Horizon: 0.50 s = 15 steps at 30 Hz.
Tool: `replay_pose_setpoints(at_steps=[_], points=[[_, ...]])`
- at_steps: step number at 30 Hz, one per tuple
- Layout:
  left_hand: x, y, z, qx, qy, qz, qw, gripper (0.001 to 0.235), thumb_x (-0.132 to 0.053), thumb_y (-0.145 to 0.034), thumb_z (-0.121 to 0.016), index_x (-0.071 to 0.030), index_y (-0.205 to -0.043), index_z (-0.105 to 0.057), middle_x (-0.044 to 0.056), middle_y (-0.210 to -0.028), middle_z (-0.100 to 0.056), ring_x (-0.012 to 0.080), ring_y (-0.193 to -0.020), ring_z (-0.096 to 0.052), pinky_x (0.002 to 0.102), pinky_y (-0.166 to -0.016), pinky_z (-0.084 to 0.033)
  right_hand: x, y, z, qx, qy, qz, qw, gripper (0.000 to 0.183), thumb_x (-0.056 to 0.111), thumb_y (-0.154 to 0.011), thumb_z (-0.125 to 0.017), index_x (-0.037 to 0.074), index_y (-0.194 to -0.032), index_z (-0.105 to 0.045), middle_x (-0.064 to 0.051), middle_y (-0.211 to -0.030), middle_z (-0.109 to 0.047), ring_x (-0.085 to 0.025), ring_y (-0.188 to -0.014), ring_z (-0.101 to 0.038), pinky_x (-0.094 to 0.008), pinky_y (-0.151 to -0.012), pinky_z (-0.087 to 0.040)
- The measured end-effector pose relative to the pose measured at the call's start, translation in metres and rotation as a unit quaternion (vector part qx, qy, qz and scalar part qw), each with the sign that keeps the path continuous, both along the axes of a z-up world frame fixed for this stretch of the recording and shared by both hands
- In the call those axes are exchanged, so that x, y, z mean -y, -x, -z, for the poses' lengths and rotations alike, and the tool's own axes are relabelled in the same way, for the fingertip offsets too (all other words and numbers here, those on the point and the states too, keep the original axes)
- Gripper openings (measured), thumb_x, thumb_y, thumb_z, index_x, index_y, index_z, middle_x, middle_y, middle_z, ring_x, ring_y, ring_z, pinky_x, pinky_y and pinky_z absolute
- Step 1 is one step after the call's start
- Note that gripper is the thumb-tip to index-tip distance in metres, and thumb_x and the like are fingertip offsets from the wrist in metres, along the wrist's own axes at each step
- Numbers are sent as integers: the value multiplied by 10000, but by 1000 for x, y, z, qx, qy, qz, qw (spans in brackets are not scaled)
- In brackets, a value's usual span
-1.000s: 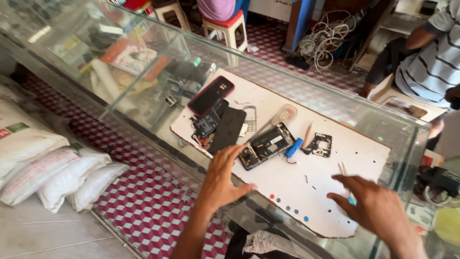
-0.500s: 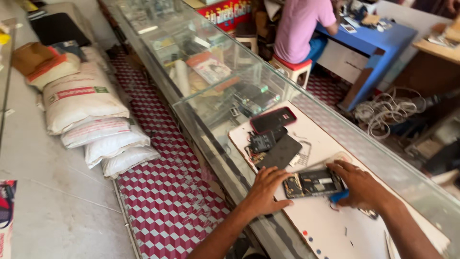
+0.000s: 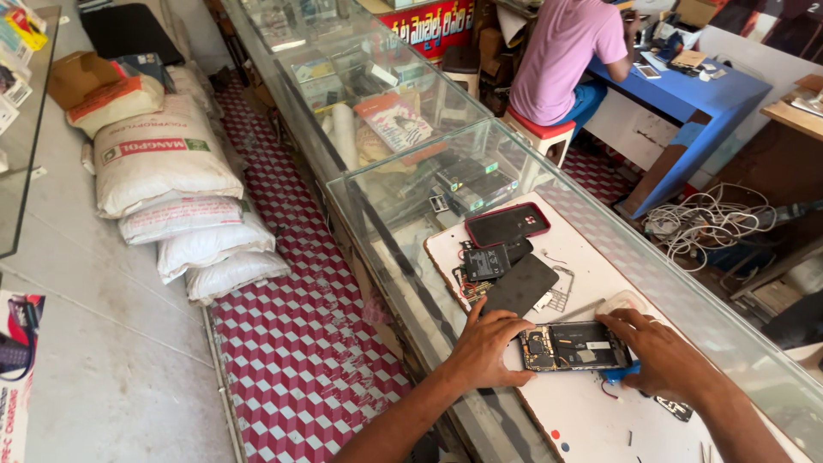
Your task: The person works on a disassembled smartphone, using a small tool to adjust internal components and ribbon cables. They handle the phone chassis, battery, and circuit board, then use scissors to trim a small wire before placing the phone back on the work surface.
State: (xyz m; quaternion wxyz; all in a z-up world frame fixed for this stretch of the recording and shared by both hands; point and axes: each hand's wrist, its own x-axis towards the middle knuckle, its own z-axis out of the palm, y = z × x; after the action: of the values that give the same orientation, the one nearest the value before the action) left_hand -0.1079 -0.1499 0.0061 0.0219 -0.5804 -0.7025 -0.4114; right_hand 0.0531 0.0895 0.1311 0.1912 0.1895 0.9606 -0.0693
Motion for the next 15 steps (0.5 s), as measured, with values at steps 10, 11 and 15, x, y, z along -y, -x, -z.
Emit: replay_pose_setpoints(at_steps=[10,11,15], points=[[-5,13,0,1,-11,14,1000,843,-502,-655,-872,-126,-1355,-591,121,-1255,-689,303,-1306,-617,635,-1312,-192,-3,1,-5,-18,-3,-26,999,1079,261,-592,-986,241,-1532,-456,-20,-1413,-537,-231,-1337,-534,-329,-1185,-410],[-5,17,0,5,-14,22,1000,845,-499,-659,-872,-123,-1357,-580,119,-1269,-680,298,-1307,-614,636,-1309,-200,-4,-2,-5,-40,7,-19,999,1072,287,-566,-1002,230,-1505,-487,-29,-1404,-541,-242,-1317,-542,-342,-1163,-423],[-20,32,-9,191,-61,157,967,847,-531,-739,-841,-128,-1418,-537,130,-1412,-551,300,-1361,-533,544,-1197,-427,-9,-35,-13,-88,74,51,992,983,375,-533,-1013,220,-1409,-595,-35,-1321,-589,-234,-1213,-616,-360,-996,-558]])
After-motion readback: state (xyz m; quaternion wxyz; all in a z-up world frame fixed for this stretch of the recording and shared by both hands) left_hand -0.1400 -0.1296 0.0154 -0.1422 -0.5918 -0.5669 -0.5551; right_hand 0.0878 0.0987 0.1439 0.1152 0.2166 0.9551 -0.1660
